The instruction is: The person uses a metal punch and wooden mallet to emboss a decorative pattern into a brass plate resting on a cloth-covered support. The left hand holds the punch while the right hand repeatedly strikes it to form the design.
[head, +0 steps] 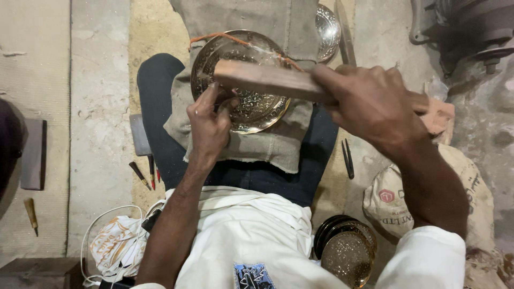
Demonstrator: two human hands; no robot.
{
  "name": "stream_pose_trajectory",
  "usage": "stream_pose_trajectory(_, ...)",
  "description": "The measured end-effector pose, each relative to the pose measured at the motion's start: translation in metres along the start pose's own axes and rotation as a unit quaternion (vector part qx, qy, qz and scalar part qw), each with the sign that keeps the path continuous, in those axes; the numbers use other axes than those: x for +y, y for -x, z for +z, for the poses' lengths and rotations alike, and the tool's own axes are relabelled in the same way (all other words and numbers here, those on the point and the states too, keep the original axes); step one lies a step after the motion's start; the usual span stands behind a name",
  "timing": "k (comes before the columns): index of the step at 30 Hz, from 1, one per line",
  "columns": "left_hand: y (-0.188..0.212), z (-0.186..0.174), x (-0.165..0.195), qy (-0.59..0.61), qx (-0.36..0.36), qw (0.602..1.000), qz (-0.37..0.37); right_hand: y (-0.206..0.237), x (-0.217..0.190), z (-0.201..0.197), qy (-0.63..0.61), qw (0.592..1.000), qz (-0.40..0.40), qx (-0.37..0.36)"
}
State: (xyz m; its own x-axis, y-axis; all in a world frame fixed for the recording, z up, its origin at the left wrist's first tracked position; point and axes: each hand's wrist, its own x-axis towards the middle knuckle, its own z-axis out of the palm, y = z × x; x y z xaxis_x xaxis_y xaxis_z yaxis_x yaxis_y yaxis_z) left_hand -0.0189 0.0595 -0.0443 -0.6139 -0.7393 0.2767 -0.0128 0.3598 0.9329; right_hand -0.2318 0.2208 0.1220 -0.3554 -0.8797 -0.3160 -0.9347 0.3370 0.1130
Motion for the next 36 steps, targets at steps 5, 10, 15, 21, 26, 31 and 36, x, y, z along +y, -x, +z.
stream_pose_trajectory(5, 0.0, 0.0, -0.001, -0.019, -0.003, 1.0, 0.001, 0.003, -0.004, -0.003, 0.008, 0.998, -0.031, 0.059)
stream_pose_trajectory(10, 0.0, 0.003, -0.006, -0.017, 0.016, 1.0, 0.0, 0.004, -0.004, -0.012, -0.059, 0.985, -0.063, 0.147)
stream_pose_trajectory(15, -0.001, 0.005, -0.005, 0.01, 0.024, 1.0, -0.012, 0.002, -0.003, -0.013, 0.044, 0.996, -0.04, 0.06)
stream_pose_trajectory(21, -0.001, 0.006, -0.003, -0.041, 0.023, 0.999, -0.023, 0.005, -0.001, -0.01, -0.072, 0.987, -0.046, 0.139)
stream_pose_trajectory(26, -0.002, 0.0, -0.004, 0.06, 0.07, 0.996, -0.01, 0.016, 0.009, -0.001, -0.005, 0.99, -0.032, 0.139)
stream_pose_trajectory(31, -0.026, -0.013, -0.007, 0.025, -0.06, 0.997, 0.044, 0.018, 0.016, 0.022, -0.127, 0.954, -0.055, 0.264)
stream_pose_trajectory(36, -0.037, -0.014, -0.001, -0.033, -0.151, 0.986, 0.071, 0.005, 0.01, 0.052, -0.331, 0.912, -0.052, 0.237)
